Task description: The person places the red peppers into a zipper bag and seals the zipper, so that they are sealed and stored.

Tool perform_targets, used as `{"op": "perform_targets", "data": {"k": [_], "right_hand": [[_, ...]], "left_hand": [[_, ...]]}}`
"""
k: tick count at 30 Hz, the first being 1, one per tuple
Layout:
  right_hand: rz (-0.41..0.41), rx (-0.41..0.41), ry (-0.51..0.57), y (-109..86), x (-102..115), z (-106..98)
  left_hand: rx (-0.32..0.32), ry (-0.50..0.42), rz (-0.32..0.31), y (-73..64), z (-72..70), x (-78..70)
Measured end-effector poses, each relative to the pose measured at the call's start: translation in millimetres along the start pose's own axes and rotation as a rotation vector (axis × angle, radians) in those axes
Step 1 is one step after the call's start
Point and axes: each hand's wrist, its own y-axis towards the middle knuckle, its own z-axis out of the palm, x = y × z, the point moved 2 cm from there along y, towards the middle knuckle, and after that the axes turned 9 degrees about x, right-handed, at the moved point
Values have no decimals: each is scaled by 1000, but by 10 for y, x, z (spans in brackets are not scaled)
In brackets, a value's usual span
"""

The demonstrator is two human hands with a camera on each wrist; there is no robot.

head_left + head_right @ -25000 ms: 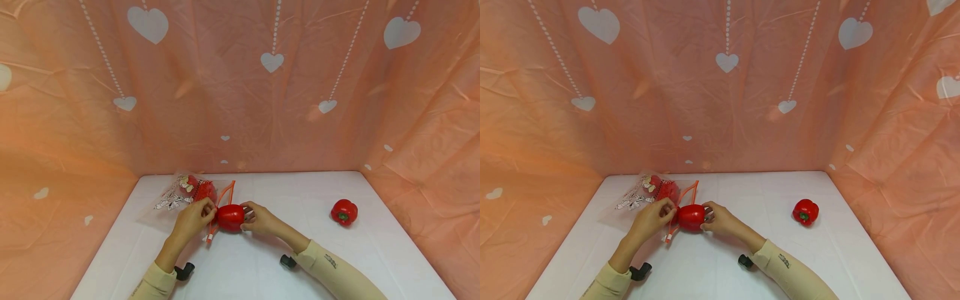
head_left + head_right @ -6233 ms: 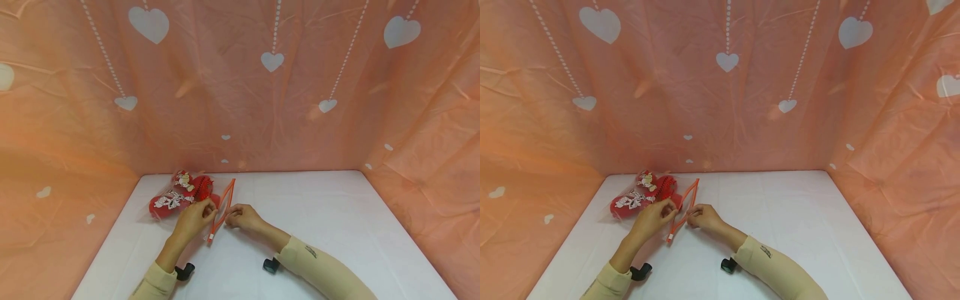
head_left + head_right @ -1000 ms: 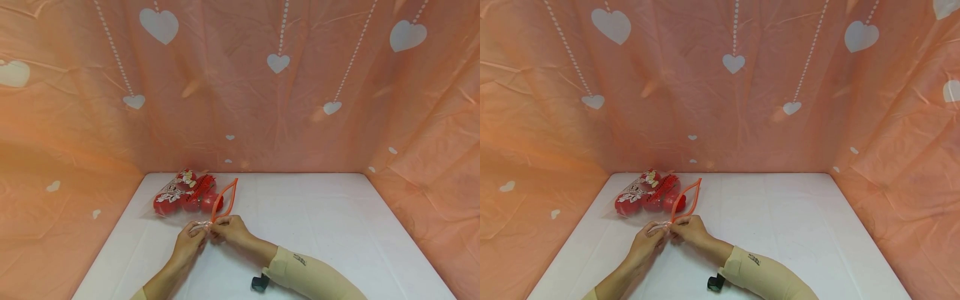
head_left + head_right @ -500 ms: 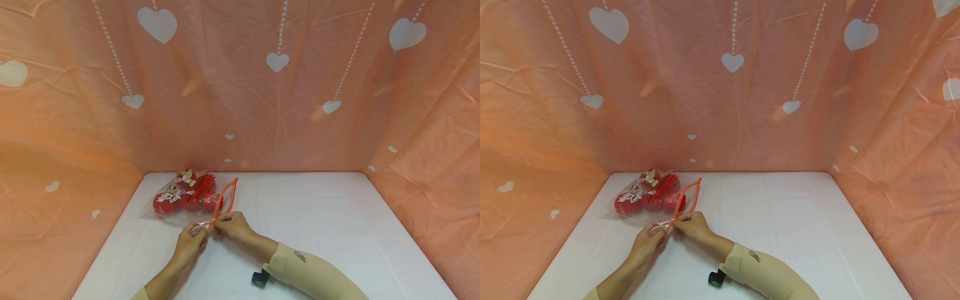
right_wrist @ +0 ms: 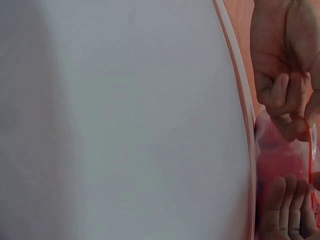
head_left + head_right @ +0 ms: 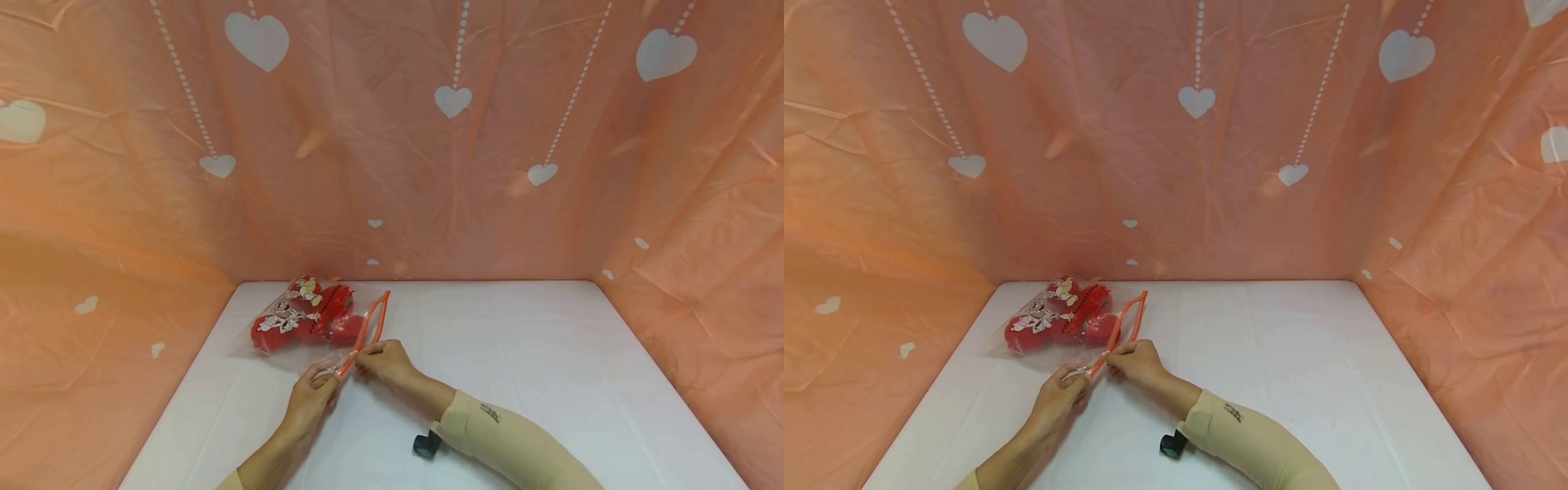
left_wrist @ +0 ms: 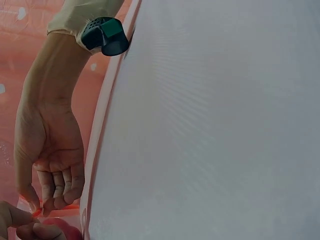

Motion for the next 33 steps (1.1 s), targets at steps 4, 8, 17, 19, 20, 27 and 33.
{"op": "perform_targets", "data": {"k": [4, 8, 17, 19, 20, 27, 33], "right_hand": [[4, -10, 0, 38, 8, -25], [5, -6, -6, 72, 20, -58], [-1, -2, -36, 194, -22, -165], [0, -7, -31, 224, -26, -195], [-1, -11, -30, 238, -27, -211], [3, -19, -67, 291, 16, -293], [-4, -31, -91, 350, 22, -352]], "left_hand": [[-1, 2, -1, 10, -13, 13], [-1, 6, 3, 17, -21, 23], [4, -14, 8, 20, -24, 34], [3, -15, 5, 16, -24, 31], [1, -15, 2, 14, -23, 28], [-3, -20, -1, 11, -18, 19], [2, -23, -5, -3, -3, 8]]}}
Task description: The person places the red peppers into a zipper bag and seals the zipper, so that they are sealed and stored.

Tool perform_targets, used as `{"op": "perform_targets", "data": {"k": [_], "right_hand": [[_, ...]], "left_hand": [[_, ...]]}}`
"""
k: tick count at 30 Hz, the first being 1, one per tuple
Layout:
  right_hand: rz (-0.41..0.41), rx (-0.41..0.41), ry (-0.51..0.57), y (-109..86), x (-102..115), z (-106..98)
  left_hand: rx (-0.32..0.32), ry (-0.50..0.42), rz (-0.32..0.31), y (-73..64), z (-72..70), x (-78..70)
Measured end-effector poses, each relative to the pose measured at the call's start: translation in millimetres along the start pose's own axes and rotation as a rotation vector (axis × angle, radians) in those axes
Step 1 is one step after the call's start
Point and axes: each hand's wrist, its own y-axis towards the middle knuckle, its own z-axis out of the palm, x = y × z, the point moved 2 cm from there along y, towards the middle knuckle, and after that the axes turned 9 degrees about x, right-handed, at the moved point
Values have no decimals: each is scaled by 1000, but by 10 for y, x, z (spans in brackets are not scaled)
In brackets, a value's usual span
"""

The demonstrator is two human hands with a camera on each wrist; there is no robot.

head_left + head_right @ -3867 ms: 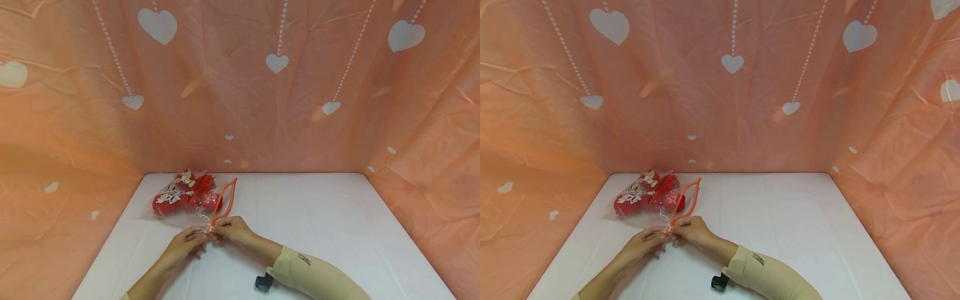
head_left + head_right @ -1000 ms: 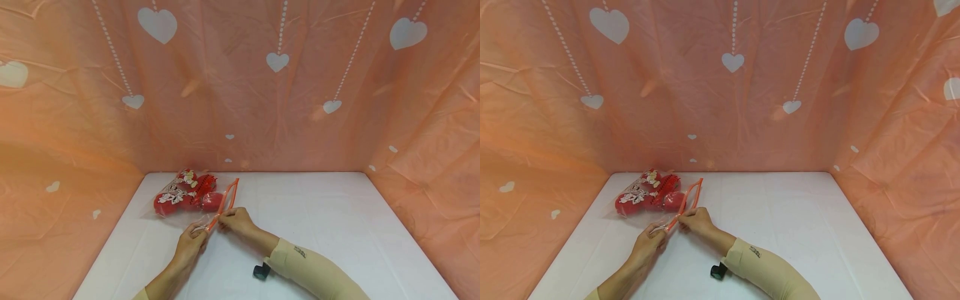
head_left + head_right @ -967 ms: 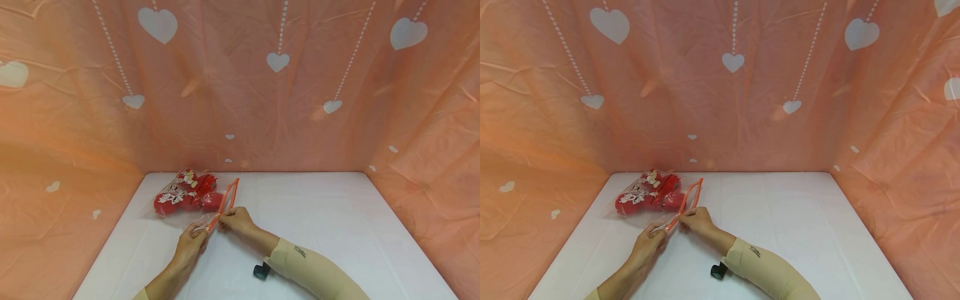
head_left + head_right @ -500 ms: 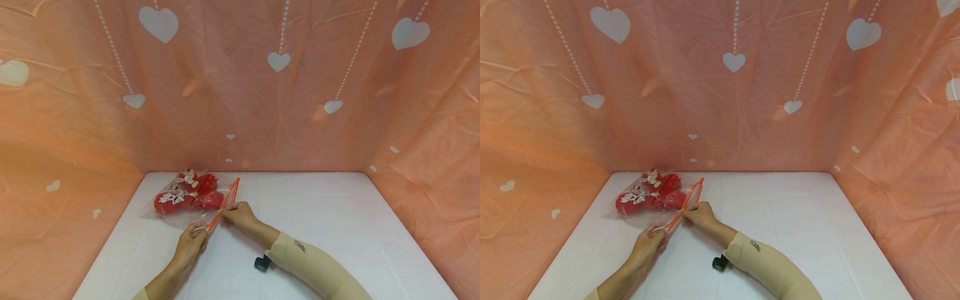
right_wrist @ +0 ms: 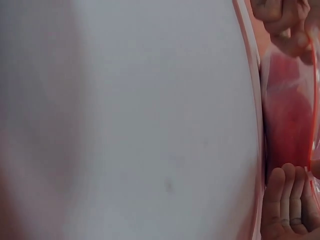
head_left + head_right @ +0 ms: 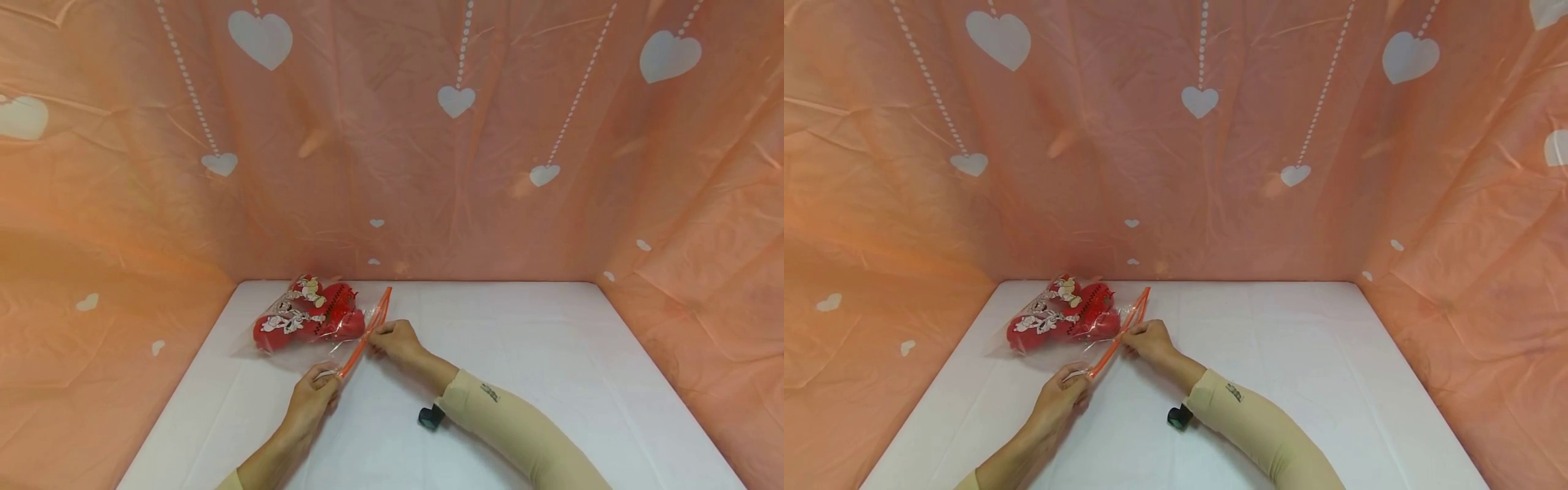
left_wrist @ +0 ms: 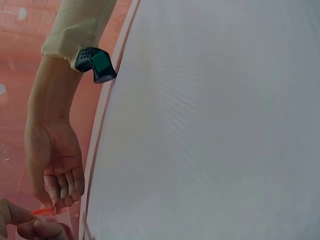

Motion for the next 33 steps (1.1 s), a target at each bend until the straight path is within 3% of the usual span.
{"op": "perform_targets", "data": {"k": [19, 33], "right_hand": [[3, -4, -37, 134, 62, -124], [-15, -60, -108, 226, 116, -194]], "left_hand": [[8, -22, 5, 15, 19, -6], [2, -30, 2, 29, 45, 4]]}}
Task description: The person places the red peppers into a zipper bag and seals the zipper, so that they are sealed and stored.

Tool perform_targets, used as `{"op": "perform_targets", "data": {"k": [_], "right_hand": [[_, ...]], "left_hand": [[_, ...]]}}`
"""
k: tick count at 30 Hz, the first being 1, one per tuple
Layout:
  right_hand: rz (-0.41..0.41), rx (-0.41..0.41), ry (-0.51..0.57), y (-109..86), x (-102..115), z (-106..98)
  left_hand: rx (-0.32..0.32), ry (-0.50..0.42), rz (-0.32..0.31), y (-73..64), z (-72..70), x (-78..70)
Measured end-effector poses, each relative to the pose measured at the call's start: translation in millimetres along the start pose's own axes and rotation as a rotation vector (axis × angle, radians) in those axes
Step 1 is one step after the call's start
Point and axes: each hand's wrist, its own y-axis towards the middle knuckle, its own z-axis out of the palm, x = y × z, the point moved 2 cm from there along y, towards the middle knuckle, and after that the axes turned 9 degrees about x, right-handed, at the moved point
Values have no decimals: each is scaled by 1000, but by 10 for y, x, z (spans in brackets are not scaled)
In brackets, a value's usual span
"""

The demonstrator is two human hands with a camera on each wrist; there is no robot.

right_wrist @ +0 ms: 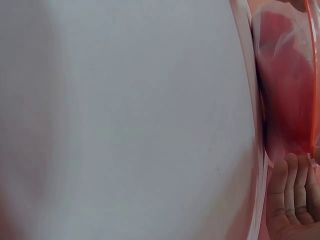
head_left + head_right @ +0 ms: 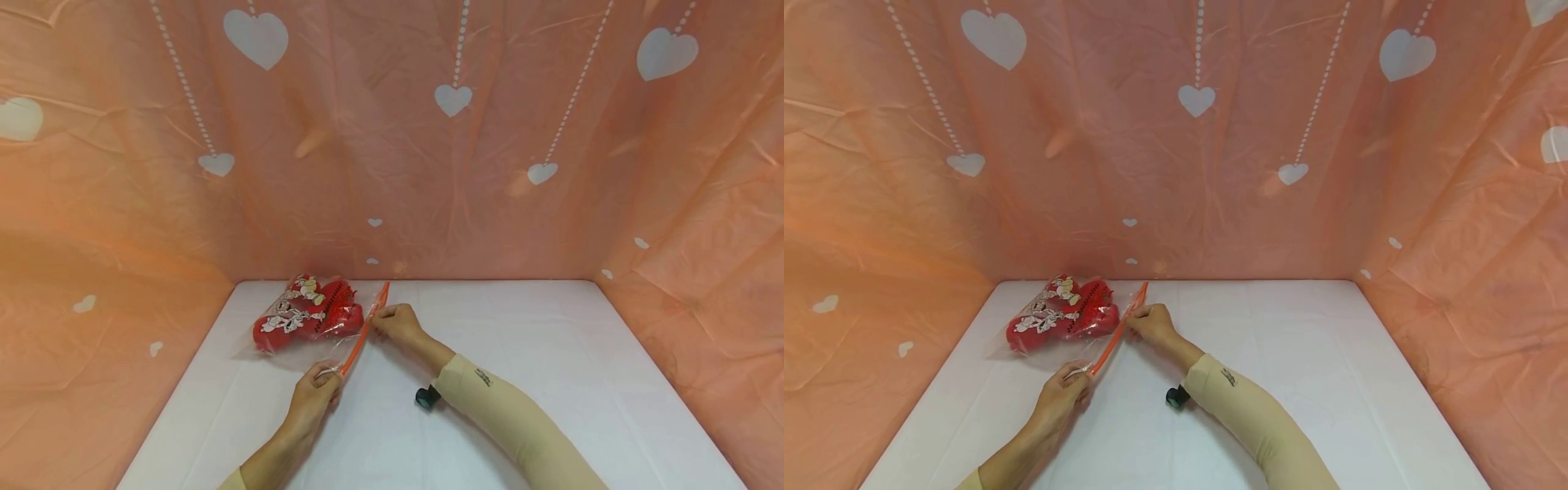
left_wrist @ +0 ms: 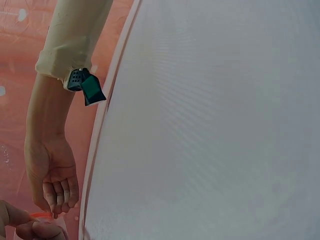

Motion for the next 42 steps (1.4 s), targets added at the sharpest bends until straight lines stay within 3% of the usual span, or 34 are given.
{"op": "perform_targets", "data": {"k": [17, 42], "right_hand": [[37, -77, 43, 183, -11, -162], [21, -172, 10, 354, -18, -423]], "left_hand": [[-2, 4, -10, -54, -28, -34], [-1, -7, -7, -73, -10, 12]]}}
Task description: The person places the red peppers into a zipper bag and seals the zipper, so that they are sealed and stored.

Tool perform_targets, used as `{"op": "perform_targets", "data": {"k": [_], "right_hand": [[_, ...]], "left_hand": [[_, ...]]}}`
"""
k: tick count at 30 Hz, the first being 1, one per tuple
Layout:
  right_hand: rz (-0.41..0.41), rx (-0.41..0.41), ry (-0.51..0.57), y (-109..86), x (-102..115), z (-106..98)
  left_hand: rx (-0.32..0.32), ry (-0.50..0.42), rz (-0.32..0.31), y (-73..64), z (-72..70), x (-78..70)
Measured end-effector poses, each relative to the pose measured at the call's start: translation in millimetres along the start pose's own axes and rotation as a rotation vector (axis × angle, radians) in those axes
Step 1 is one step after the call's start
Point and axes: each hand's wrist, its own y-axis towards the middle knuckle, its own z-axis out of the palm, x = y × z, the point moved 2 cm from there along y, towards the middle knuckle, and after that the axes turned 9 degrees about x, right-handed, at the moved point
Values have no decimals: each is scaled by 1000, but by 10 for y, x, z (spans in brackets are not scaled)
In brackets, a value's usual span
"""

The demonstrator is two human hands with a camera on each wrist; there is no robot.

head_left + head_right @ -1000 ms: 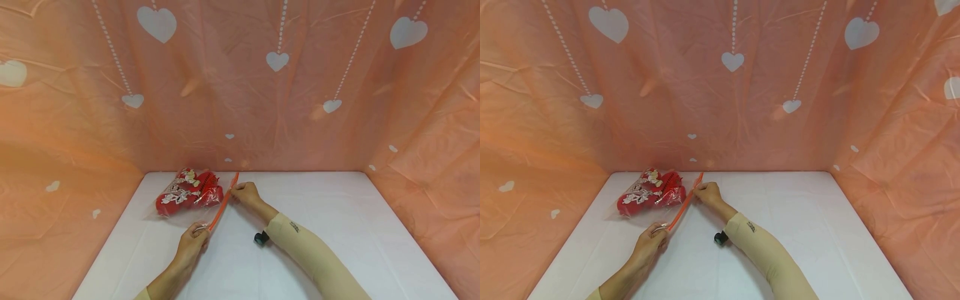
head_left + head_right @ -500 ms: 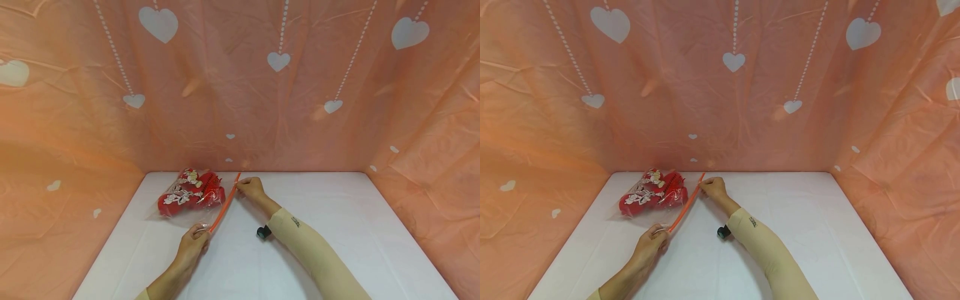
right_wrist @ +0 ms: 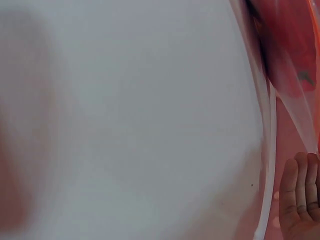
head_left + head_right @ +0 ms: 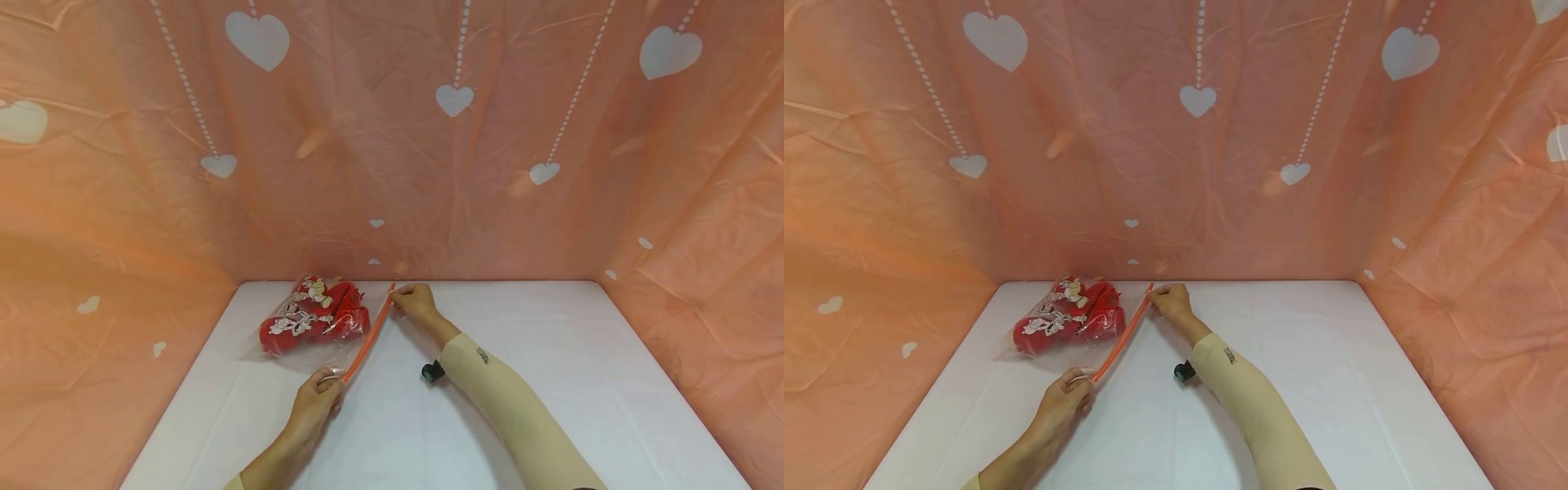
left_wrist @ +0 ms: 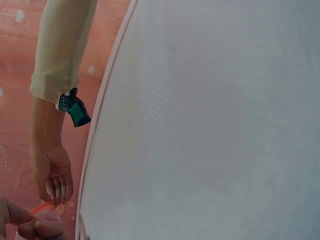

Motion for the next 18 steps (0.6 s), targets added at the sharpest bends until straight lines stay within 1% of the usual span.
{"op": "perform_targets", "data": {"k": [5, 10, 18], "right_hand": [[7, -3, 7, 49, -14, -37], [-3, -14, -5, 85, -23, -61], [-16, -28, -16, 95, -16, -64]], "left_hand": [[2, -9, 8, -6, 1, 3], [1, -23, 3, -13, 7, 5], [6, -12, 1, -20, -2, -7]]}}
